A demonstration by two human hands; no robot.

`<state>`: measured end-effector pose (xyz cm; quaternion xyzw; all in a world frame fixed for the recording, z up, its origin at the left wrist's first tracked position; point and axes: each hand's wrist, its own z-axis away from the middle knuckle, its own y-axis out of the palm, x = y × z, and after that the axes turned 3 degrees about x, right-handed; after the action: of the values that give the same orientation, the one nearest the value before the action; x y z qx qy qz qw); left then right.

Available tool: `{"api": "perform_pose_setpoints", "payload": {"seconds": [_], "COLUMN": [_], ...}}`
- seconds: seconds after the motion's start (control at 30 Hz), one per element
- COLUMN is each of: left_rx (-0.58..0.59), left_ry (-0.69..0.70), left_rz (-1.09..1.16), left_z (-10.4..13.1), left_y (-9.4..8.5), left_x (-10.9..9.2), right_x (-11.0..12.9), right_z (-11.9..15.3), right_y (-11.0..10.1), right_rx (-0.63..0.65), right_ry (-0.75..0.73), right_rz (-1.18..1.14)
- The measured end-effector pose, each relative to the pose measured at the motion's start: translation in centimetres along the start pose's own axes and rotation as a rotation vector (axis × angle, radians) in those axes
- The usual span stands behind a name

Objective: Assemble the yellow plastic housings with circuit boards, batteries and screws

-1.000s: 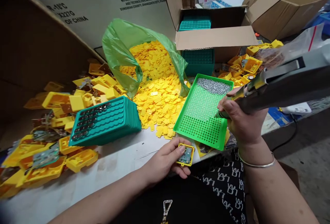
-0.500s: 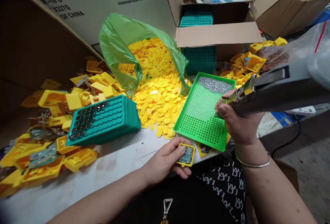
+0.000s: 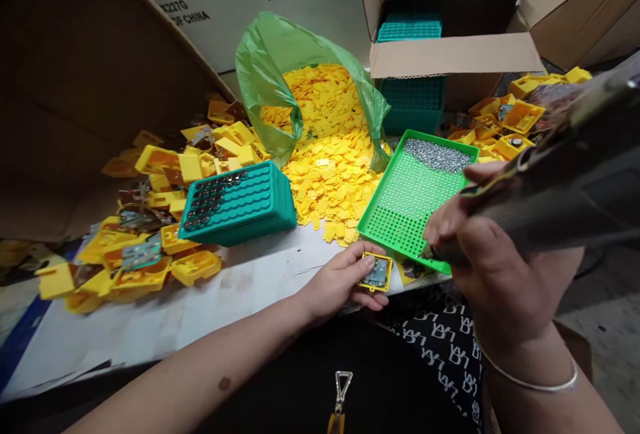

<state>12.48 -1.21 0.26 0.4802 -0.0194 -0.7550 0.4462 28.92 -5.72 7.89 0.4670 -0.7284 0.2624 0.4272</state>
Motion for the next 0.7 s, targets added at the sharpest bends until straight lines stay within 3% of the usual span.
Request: {"api": "perform_pose_setpoints", "payload": {"seconds": [0.1,0.2,0.4,0.7], "left_rx": [-0.014,-0.016,-0.024,-0.004], "left_ry": [0.013,0.017,0.028,-0.007], "left_rz": [0.025,0.026,-0.008,-0.022], "left_z": [0.0,0.1,0.3,0.2], "left_y": [0.0,0.1,0.3,0.2], "left_x": [0.1,0.0,-0.3,-0.4], "right_x": [0.4,0.3,0.0,-0.2], "right_z": [1.5,2.6,3.6,3.9], "right_y": [0.8,1.7,2.9,3.0], "right_rx": [0.122,0.170,0.183,0.165], "right_ry": [0.020,0.007,0.074,0.056], "right_rz": [-0.214,-0.208,-0.180,-0.157]}}
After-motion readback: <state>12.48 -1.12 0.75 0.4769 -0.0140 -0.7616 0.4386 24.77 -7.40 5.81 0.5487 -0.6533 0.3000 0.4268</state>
